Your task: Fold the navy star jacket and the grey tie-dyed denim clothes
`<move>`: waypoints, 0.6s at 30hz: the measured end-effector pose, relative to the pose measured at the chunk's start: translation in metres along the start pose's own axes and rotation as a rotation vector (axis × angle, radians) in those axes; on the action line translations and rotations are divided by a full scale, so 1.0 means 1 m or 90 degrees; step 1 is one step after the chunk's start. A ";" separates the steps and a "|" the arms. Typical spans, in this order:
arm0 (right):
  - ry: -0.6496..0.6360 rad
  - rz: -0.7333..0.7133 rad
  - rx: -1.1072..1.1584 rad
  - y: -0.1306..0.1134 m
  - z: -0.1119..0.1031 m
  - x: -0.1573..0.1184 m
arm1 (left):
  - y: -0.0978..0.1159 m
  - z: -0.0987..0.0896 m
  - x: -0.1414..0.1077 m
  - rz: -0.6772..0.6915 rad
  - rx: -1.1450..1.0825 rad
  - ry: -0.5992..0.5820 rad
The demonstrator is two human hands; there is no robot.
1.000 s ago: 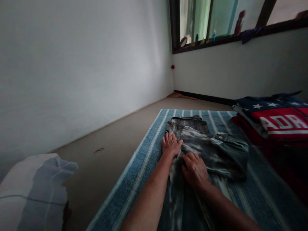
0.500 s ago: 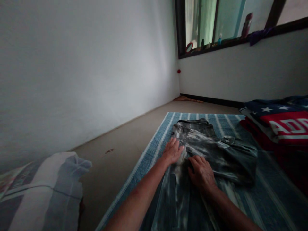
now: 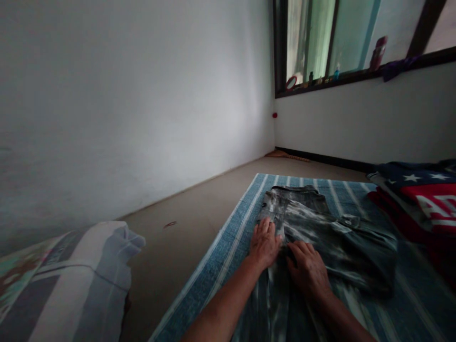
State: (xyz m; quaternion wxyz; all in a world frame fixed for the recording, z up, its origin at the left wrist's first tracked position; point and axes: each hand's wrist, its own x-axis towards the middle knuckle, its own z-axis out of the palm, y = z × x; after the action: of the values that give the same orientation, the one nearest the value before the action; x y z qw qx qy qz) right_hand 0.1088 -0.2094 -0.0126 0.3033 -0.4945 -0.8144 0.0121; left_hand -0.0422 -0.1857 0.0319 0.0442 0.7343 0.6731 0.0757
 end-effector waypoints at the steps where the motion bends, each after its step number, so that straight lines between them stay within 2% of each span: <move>1: 0.007 -0.007 0.001 0.001 0.002 -0.001 | 0.000 -0.001 0.002 -0.014 -0.007 -0.002; 6: 0.041 -0.030 0.015 0.007 0.010 -0.006 | 0.002 0.005 0.007 -0.040 -0.044 -0.044; 10: 0.061 -0.036 0.018 0.012 0.014 -0.010 | -0.001 0.003 0.007 -0.089 -0.149 0.033; 12: 0.065 -0.043 0.017 0.014 0.014 -0.011 | -0.009 -0.001 0.012 -0.168 -0.184 0.075; 15: 0.062 -0.051 0.021 0.016 0.013 -0.012 | -0.029 -0.007 0.026 -0.284 -0.219 0.082; 18: 0.068 -0.055 0.024 0.018 0.013 -0.013 | -0.047 -0.008 0.037 -0.325 -0.275 0.068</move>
State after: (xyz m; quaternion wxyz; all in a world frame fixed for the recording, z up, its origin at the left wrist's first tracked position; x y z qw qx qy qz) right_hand 0.1207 -0.2070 -0.0352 0.3558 -0.4530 -0.8173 -0.0117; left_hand -0.0865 -0.1445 0.0343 0.1810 0.5105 0.8052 0.2415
